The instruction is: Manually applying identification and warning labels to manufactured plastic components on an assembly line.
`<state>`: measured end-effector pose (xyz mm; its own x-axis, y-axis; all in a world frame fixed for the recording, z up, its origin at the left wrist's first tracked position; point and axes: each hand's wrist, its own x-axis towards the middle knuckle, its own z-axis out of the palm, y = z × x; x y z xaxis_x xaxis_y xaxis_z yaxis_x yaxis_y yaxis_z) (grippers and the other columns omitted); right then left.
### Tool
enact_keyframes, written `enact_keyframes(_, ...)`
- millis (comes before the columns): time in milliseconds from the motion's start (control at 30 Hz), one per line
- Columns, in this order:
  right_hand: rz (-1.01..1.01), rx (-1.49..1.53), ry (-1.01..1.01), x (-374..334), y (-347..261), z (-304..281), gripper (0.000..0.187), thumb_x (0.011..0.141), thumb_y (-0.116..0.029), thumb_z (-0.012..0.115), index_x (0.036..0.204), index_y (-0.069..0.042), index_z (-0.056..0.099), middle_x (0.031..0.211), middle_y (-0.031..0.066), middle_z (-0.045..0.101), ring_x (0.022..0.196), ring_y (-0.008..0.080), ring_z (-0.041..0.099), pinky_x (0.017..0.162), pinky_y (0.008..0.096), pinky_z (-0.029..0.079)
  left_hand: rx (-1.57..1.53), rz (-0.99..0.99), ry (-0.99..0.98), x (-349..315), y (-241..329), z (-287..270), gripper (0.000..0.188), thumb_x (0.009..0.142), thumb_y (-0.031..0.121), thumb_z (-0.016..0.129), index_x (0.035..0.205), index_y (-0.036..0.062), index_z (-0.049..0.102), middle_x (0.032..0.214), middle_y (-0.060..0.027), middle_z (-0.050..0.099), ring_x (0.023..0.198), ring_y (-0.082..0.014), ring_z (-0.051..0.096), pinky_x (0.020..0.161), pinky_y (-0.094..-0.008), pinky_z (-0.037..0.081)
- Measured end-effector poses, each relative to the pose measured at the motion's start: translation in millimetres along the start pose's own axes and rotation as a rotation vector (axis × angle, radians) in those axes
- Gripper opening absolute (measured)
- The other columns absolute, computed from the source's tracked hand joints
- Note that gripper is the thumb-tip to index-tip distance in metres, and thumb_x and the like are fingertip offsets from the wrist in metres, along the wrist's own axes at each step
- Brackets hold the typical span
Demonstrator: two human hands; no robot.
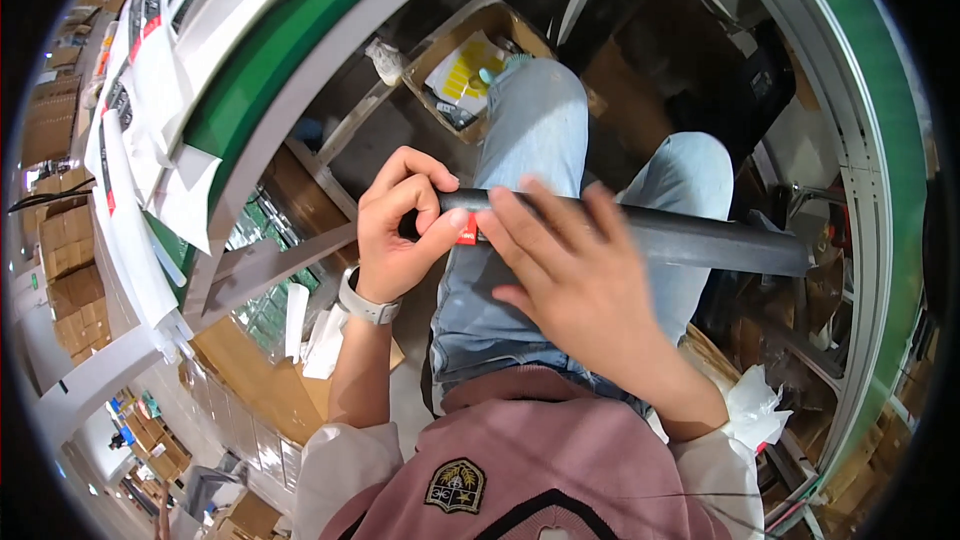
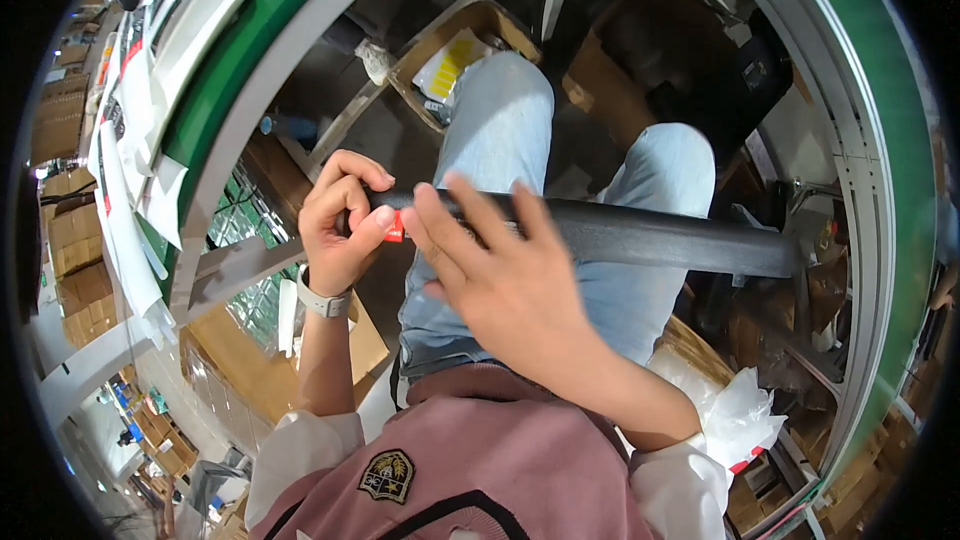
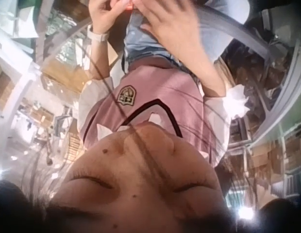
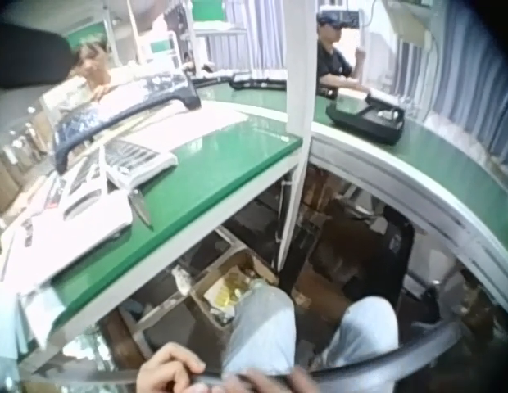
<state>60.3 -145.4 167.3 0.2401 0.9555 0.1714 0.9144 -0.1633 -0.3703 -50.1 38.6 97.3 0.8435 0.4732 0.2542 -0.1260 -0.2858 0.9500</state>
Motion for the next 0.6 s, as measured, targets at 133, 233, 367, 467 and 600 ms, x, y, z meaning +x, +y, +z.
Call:
enact_keyframes(133,0.083,-0.184,0.099,-14,32,-3,0.042,0.082,-0.012,0.06,0.123,-0.01,0.065,0.122,0.0078,0.065,0.117,0.0289,0.06,0.098,0.0526,0.041,0.084,0.012,-0.028,7,-3,-13,0.031,0.079,0.009,0.073,0.068,0.005,0.044,0.093,-0.011,0.059,0.081,-0.0166,0.054,0.074,-0.0263,0.044)
enact_keyframes(233,0.186,-0.302,0.177,-49,71,-20,0.043,0.078,-0.003,0.058,0.12,-0.009,0.066,0.116,0.0084,0.066,0.112,0.0282,0.061,0.094,0.0478,0.046,0.078,0.054,-0.049,21,2,-9,0.014,0.084,0.01,0.065,0.085,0.0014,0.054,0.097,-0.0124,0.06,0.089,-0.0215,0.057,0.081,-0.0318,0.046)
enact_keyframes(367,0.047,-0.373,0.27,-62,96,-27,0.041,0.075,-0.003,0.063,0.115,-0.008,0.067,0.099,0.0114,0.066,0.086,0.027,0.065,0.074,0.0389,0.053,0.504,0.337,-0.326,35,9,-7,0.043,0.078,0.028,0.075,0.117,0.0102,0.065,0.111,-0.0108,0.063,0.097,-0.0305,0.063,0.083,-0.0391,0.052)
enact_keyframes(467,-0.019,-0.336,0.332,-65,99,-32,0.036,0.072,-0.005,0.069,0.108,-0.006,0.068,0.091,0.0088,0.067,0.081,0.0247,0.067,0.067,0.0355,0.054,0.681,0.441,-0.28,34,-3,-9,0.042,0.078,0.013,0.073,0.119,0.0178,0.066,0.092,-0.0055,0.065,0.076,-0.025,0.065,0.066,-0.0346,0.054)
enact_keyframes(600,0.225,-0.481,0.07,-90,100,-59,0.041,0.065,-0.019,0.08,0.102,-0.008,0.068,0.083,0.0055,0.066,0.074,0.0226,0.064,0.069,0.037,0.05,0.451,0.224,-0.381,26,-6,-21,0.041,0.08,0.003,0.07,0.119,0.0157,0.068,0.081,-0.0105,0.065,0.072,-0.0303,0.066,0.065,-0.0368,0.054)
